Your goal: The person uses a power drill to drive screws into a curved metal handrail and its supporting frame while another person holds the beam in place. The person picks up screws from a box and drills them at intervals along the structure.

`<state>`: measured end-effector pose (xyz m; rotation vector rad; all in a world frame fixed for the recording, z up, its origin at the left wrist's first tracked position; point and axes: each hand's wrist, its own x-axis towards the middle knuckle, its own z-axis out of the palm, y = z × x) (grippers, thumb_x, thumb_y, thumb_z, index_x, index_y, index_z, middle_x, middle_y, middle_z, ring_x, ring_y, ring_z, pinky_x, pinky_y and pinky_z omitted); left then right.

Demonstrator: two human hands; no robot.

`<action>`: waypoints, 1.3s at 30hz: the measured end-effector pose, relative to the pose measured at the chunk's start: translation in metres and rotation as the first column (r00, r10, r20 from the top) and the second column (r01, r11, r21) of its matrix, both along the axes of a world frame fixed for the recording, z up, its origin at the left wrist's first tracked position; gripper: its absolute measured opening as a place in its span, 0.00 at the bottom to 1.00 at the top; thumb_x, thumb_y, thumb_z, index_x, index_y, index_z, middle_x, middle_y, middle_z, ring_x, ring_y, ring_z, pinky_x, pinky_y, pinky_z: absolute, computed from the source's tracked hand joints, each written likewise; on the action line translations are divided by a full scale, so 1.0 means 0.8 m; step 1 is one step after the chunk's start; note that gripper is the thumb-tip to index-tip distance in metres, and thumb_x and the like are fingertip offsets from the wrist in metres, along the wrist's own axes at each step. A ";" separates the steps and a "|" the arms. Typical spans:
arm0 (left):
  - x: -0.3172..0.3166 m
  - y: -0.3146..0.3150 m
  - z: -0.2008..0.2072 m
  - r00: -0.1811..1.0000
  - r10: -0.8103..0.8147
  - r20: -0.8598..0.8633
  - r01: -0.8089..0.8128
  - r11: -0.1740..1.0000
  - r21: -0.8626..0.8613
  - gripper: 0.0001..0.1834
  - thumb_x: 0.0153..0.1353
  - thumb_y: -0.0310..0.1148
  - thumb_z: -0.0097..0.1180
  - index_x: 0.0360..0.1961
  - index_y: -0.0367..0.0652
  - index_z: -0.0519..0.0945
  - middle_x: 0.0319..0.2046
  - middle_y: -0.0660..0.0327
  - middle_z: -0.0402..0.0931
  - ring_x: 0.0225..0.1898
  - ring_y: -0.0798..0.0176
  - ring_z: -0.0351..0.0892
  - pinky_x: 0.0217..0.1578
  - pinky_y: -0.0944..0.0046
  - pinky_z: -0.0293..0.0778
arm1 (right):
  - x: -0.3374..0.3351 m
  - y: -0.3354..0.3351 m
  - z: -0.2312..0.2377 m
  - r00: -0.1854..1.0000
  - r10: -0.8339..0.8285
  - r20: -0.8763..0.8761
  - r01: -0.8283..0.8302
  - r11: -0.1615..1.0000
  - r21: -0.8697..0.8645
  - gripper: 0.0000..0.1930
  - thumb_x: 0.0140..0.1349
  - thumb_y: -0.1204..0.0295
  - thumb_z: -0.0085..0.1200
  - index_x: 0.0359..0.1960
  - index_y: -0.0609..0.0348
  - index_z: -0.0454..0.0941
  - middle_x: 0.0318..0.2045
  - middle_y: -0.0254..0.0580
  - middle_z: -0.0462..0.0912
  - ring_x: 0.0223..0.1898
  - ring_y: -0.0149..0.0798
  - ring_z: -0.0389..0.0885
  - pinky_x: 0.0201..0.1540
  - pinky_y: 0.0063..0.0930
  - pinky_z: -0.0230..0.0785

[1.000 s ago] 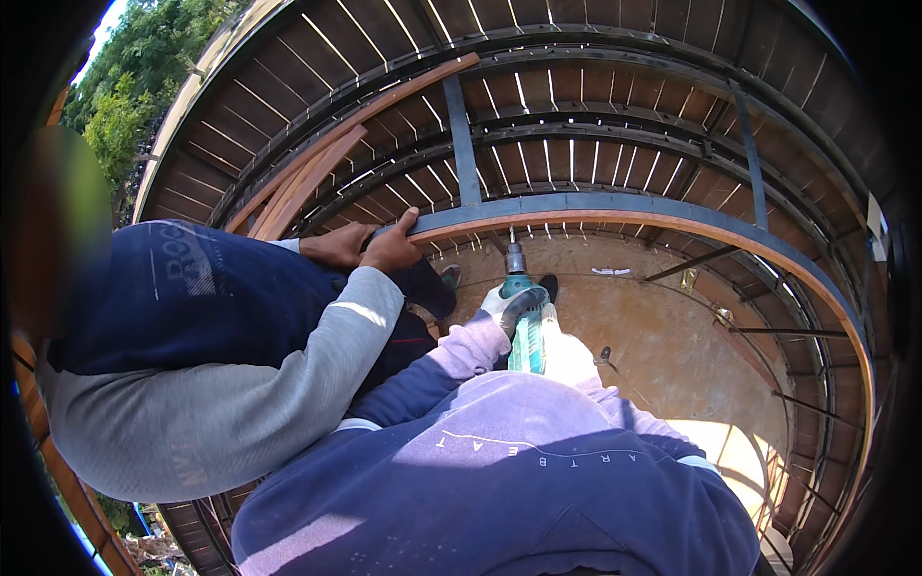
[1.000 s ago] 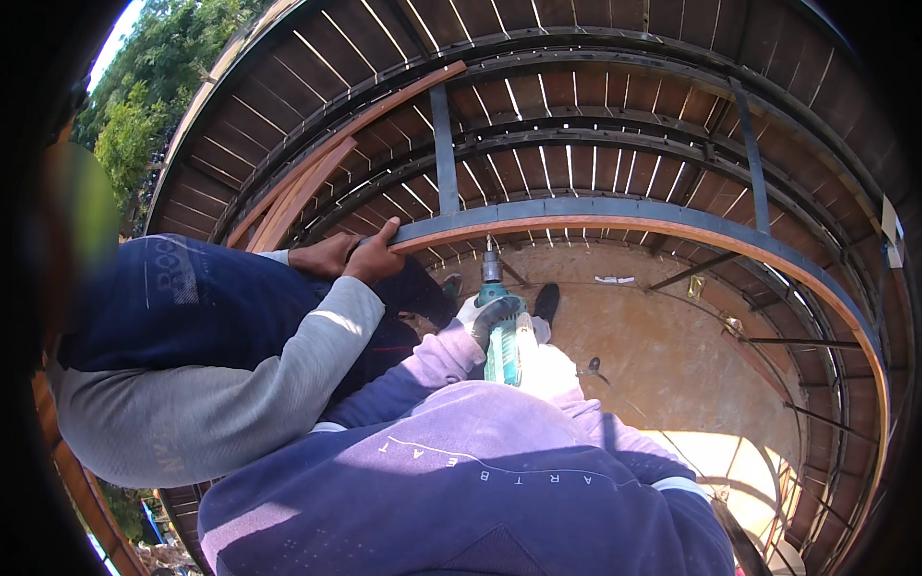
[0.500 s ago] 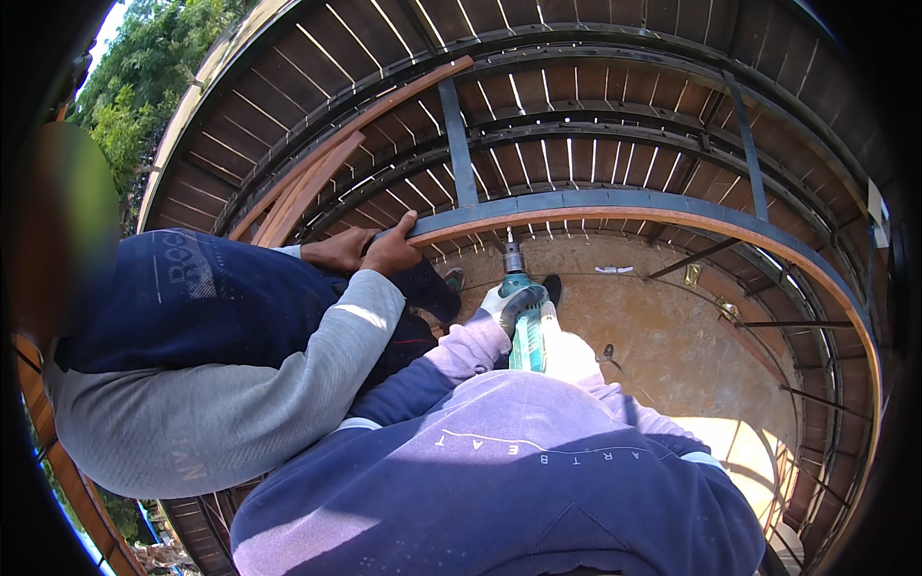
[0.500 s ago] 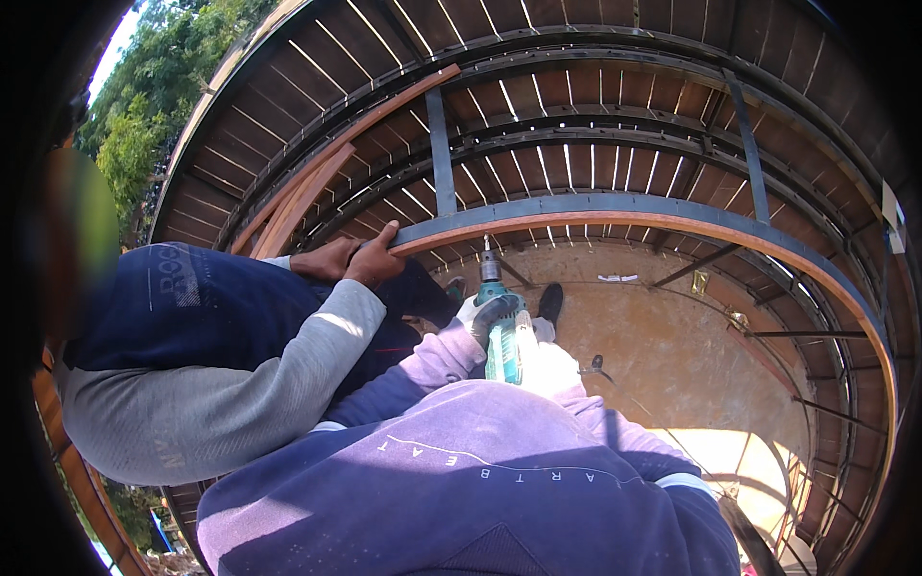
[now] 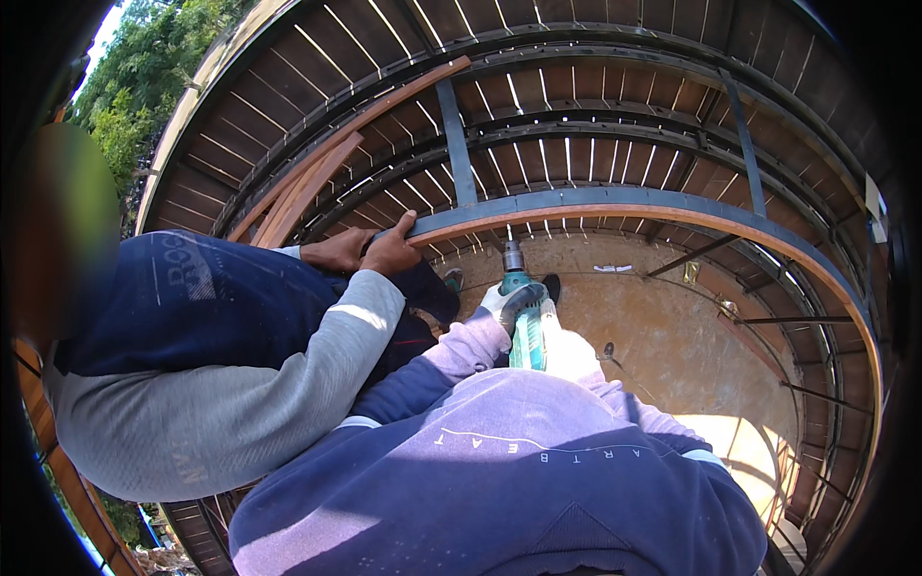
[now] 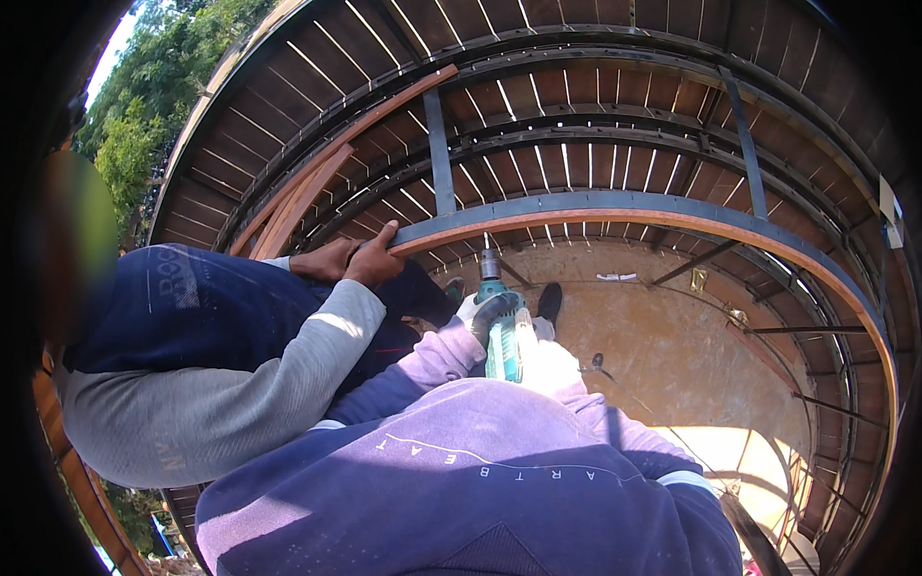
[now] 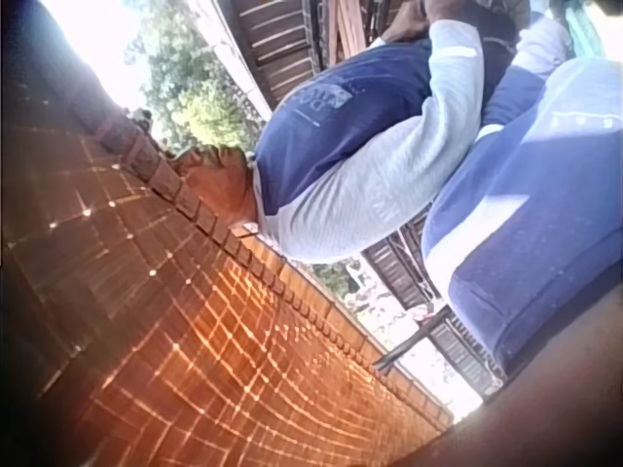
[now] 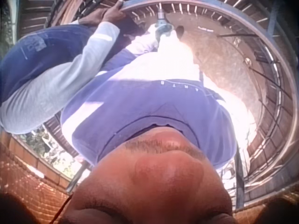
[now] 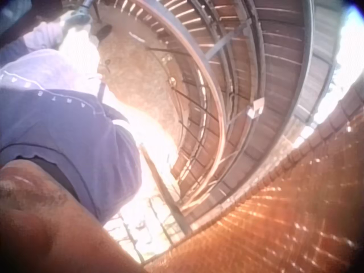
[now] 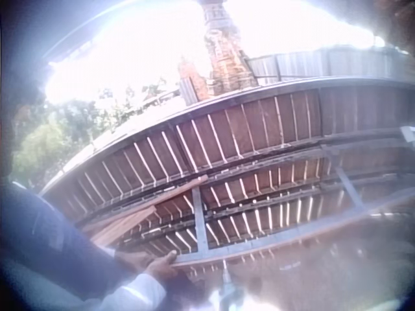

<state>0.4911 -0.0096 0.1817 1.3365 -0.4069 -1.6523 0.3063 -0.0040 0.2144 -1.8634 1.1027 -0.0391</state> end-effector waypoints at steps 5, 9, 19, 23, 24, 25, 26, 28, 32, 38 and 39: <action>-0.003 -0.004 0.011 1.000 -0.013 0.022 0.013 1.000 0.022 0.16 0.61 0.36 0.65 0.45 0.38 0.81 0.36 0.55 0.84 0.35 0.57 0.85 0.41 0.58 0.81 | -0.001 0.002 -0.005 1.000 0.004 -0.021 -0.005 0.998 -0.060 0.43 0.63 0.54 0.57 0.74 0.55 0.49 0.44 0.55 0.82 0.42 0.54 0.85 0.45 0.43 0.78; -0.002 -0.003 0.015 0.998 -0.014 0.058 0.012 0.999 0.032 0.16 0.60 0.36 0.65 0.45 0.37 0.81 0.35 0.55 0.84 0.35 0.57 0.85 0.40 0.58 0.81 | 0.002 0.000 0.007 0.996 0.022 -0.086 -0.022 1.000 0.004 0.44 0.64 0.54 0.57 0.76 0.54 0.47 0.43 0.55 0.84 0.43 0.53 0.86 0.46 0.42 0.78; 0.000 -0.001 0.005 0.999 -0.032 0.037 0.032 0.999 -0.002 0.17 0.62 0.37 0.61 0.46 0.36 0.80 0.37 0.56 0.82 0.38 0.58 0.84 0.45 0.57 0.81 | 0.000 0.002 -0.002 0.999 -0.036 0.033 0.035 0.999 0.022 0.40 0.59 0.51 0.59 0.68 0.57 0.60 0.49 0.57 0.76 0.42 0.55 0.84 0.44 0.47 0.77; -0.001 -0.004 0.007 0.999 -0.038 0.038 0.038 0.999 -0.008 0.17 0.62 0.36 0.61 0.47 0.36 0.80 0.38 0.56 0.83 0.38 0.58 0.84 0.45 0.57 0.81 | 0.000 0.002 -0.001 1.000 -0.025 -0.018 0.026 1.000 0.004 0.40 0.59 0.51 0.60 0.68 0.57 0.60 0.49 0.57 0.76 0.42 0.55 0.84 0.44 0.47 0.77; -0.001 -0.004 0.006 0.998 -0.038 0.057 0.038 0.999 -0.001 0.17 0.62 0.36 0.61 0.47 0.36 0.80 0.38 0.56 0.83 0.38 0.58 0.85 0.45 0.57 0.81 | 0.000 0.002 -0.001 1.000 -0.027 -0.007 0.027 1.000 -0.001 0.40 0.59 0.51 0.60 0.68 0.57 0.59 0.49 0.57 0.76 0.42 0.55 0.84 0.44 0.47 0.77; 0.000 -0.004 0.006 0.997 -0.035 0.063 0.035 0.999 0.008 0.16 0.63 0.36 0.61 0.47 0.36 0.80 0.38 0.56 0.83 0.39 0.58 0.85 0.45 0.57 0.81 | 0.001 0.002 -0.001 1.000 -0.029 0.003 0.029 1.000 -0.005 0.41 0.59 0.51 0.60 0.69 0.56 0.59 0.49 0.57 0.76 0.42 0.55 0.84 0.44 0.47 0.77; 0.000 -0.003 0.006 0.997 -0.031 0.068 0.030 0.999 0.017 0.16 0.63 0.36 0.61 0.47 0.36 0.80 0.38 0.56 0.83 0.39 0.58 0.85 0.45 0.57 0.81 | 0.001 0.002 -0.002 0.999 -0.031 0.014 0.031 0.999 -0.009 0.41 0.59 0.51 0.60 0.69 0.56 0.58 0.49 0.57 0.76 0.42 0.55 0.84 0.44 0.47 0.77; -0.001 -0.003 0.006 0.999 -0.025 0.048 0.024 0.999 0.026 0.16 0.63 0.36 0.60 0.46 0.36 0.81 0.38 0.56 0.83 0.39 0.59 0.85 0.44 0.58 0.81 | 0.001 0.000 -0.006 1.000 -0.021 0.013 0.021 0.999 0.025 0.42 0.59 0.51 0.59 0.70 0.56 0.56 0.49 0.57 0.75 0.42 0.56 0.84 0.44 0.47 0.77; 0.000 -0.003 -0.004 1.000 -0.013 0.028 0.013 1.000 -0.001 0.15 0.63 0.36 0.60 0.46 0.37 0.81 0.37 0.57 0.83 0.38 0.59 0.85 0.43 0.59 0.81 | -0.001 0.000 -0.034 0.999 -0.016 0.033 0.013 0.996 0.092 0.44 0.59 0.50 0.59 0.72 0.56 0.54 0.49 0.58 0.75 0.43 0.56 0.84 0.44 0.46 0.77; -0.002 -0.004 0.012 0.994 -0.042 0.106 0.039 0.999 0.030 0.15 0.63 0.36 0.59 0.46 0.37 0.81 0.37 0.57 0.83 0.38 0.60 0.84 0.43 0.59 0.81 | 0.000 0.002 -0.004 1.000 -0.020 0.005 0.020 1.000 0.014 0.45 0.58 0.50 0.59 0.72 0.57 0.53 0.48 0.60 0.75 0.43 0.57 0.83 0.45 0.46 0.77; -0.002 -0.004 0.011 0.993 -0.037 0.108 0.035 0.999 0.022 0.15 0.63 0.36 0.59 0.46 0.37 0.81 0.36 0.57 0.83 0.37 0.60 0.84 0.43 0.59 0.81 | 0.000 0.001 -0.003 1.000 -0.020 0.009 0.020 1.000 0.015 0.45 0.58 0.50 0.59 0.72 0.57 0.54 0.48 0.60 0.75 0.43 0.57 0.83 0.45 0.46 0.77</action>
